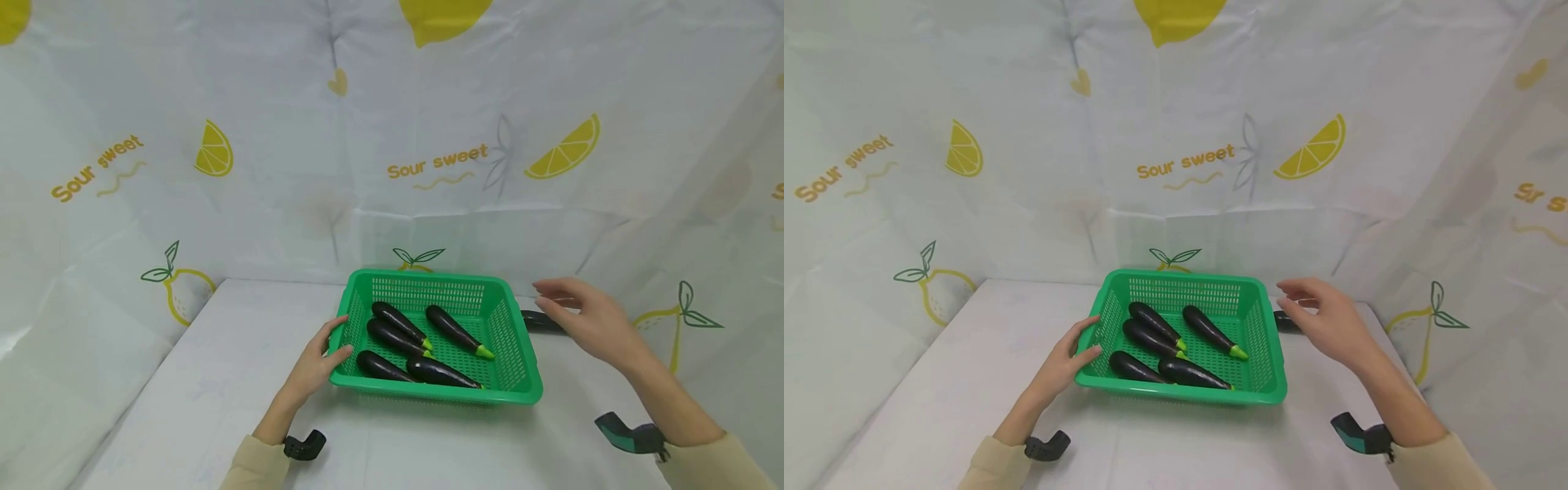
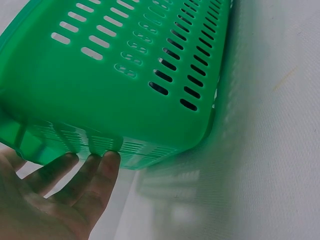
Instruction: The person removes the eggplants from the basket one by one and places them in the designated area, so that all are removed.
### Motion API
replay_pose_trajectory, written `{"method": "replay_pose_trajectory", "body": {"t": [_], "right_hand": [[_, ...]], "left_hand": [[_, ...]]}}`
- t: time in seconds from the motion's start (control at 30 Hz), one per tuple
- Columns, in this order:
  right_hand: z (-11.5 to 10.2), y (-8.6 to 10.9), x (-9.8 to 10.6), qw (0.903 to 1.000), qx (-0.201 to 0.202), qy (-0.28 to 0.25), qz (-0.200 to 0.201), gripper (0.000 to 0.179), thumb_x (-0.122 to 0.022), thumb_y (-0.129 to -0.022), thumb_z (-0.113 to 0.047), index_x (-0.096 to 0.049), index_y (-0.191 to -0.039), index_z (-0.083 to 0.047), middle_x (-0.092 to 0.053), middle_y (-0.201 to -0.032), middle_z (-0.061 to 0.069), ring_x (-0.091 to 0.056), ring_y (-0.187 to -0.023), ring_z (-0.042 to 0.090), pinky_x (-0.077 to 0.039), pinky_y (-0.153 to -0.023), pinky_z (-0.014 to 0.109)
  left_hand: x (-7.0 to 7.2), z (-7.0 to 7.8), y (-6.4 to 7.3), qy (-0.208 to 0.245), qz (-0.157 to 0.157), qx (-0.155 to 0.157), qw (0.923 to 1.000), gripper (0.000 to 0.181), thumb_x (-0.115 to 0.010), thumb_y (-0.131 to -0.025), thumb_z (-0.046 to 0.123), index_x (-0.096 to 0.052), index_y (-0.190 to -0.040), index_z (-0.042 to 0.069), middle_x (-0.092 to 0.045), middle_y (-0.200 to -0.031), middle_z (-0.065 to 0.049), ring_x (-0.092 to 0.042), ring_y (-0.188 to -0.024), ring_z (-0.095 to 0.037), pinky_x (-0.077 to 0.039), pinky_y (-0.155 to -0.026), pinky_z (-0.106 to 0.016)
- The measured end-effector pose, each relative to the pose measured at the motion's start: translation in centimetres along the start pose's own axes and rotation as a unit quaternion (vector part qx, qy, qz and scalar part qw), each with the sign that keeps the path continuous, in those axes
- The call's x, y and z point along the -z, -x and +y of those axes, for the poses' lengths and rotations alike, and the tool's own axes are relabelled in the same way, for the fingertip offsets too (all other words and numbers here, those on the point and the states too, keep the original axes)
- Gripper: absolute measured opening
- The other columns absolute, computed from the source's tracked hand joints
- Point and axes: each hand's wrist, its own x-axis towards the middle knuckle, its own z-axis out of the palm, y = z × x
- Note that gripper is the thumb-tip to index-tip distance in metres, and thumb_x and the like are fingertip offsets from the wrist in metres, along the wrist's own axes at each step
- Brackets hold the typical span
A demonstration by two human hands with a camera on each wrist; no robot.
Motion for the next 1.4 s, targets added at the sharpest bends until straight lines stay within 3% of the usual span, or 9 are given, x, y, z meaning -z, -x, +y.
{"method": "replay_pose_trajectory", "body": {"t": [0.2, 0.33, 0.5, 0.8, 1.03, 1.4], "right_hand": [[-1.5, -0.7, -0.4, 0.9999, 0.014, 0.005, -0.006, 0.035, -0.064, -0.102, -0.025, -0.064, -0.131, -0.005, -0.068, -0.121, 0.015, -0.067, -0.106, 0.038, -0.057, -0.080, 0.044], [-1.9, -1.2, -1.1, 0.9995, 0.028, 0.000, -0.015, 0.035, -0.065, -0.102, -0.023, -0.064, -0.131, -0.003, -0.068, -0.121, 0.017, -0.066, -0.104, 0.037, -0.057, -0.082, 0.050], [-2.3, -2.1, -2.0, 0.9985, 0.048, -0.003, -0.028, 0.034, -0.066, -0.101, -0.019, -0.064, -0.129, -0.001, -0.067, -0.121, 0.016, -0.067, -0.102, 0.031, -0.057, -0.085, 0.046], [-3.1, -4.1, -3.3, 0.9961, 0.052, -0.018, -0.069, 0.036, -0.064, -0.102, -0.021, -0.064, -0.128, 0.003, -0.067, -0.124, 0.018, -0.066, -0.104, 0.032, -0.055, -0.088, 0.050], [-3.2, -5.8, -4.7, 0.9954, 0.041, -0.010, -0.086, 0.037, -0.065, -0.101, -0.023, -0.065, -0.127, 0.002, -0.068, -0.123, 0.019, -0.068, -0.101, 0.031, -0.056, -0.083, 0.049], [-2.4, -8.1, -7.7, 0.9927, 0.035, -0.023, -0.113, 0.039, -0.066, -0.100, -0.023, -0.064, -0.129, 0.004, -0.066, -0.124, 0.021, -0.066, -0.103, 0.034, -0.055, -0.085, 0.051]], "left_hand": [[-0.1, 0.1, -0.1, 0.001, 0.002, -0.004, 1.0000, 0.060, -0.064, -0.102, 0.019, -0.038, -0.157, 0.017, -0.028, -0.164, -0.018, -0.024, -0.150, -0.044, -0.025, -0.115, -0.065], [-0.2, 0.1, -0.1, 0.003, 0.003, -0.004, 1.0000, 0.060, -0.063, -0.102, 0.019, -0.039, -0.157, 0.016, -0.029, -0.164, -0.018, -0.024, -0.150, -0.043, -0.025, -0.116, -0.064], [-0.1, 0.0, 0.0, 0.000, 0.005, -0.002, 1.0000, 0.059, -0.064, -0.102, 0.018, -0.040, -0.156, 0.016, -0.029, -0.164, -0.019, -0.025, -0.150, -0.044, -0.026, -0.114, -0.065], [-0.2, 0.0, -0.1, 0.000, 0.007, 0.000, 1.0000, 0.059, -0.063, -0.102, 0.019, -0.039, -0.157, 0.018, -0.030, -0.163, -0.017, -0.026, -0.149, -0.043, -0.028, -0.114, -0.064], [-0.2, 0.2, 0.0, 0.005, 0.006, 0.002, 1.0000, 0.059, -0.063, -0.102, 0.017, -0.039, -0.157, 0.016, -0.029, -0.163, -0.018, -0.027, -0.149, -0.044, -0.030, -0.113, -0.064], [-0.2, 0.4, 0.2, 0.008, 0.005, 0.004, 1.0000, 0.059, -0.063, -0.102, 0.019, -0.039, -0.157, 0.016, -0.029, -0.164, -0.018, -0.025, -0.150, -0.044, -0.026, -0.114, -0.065]]}}
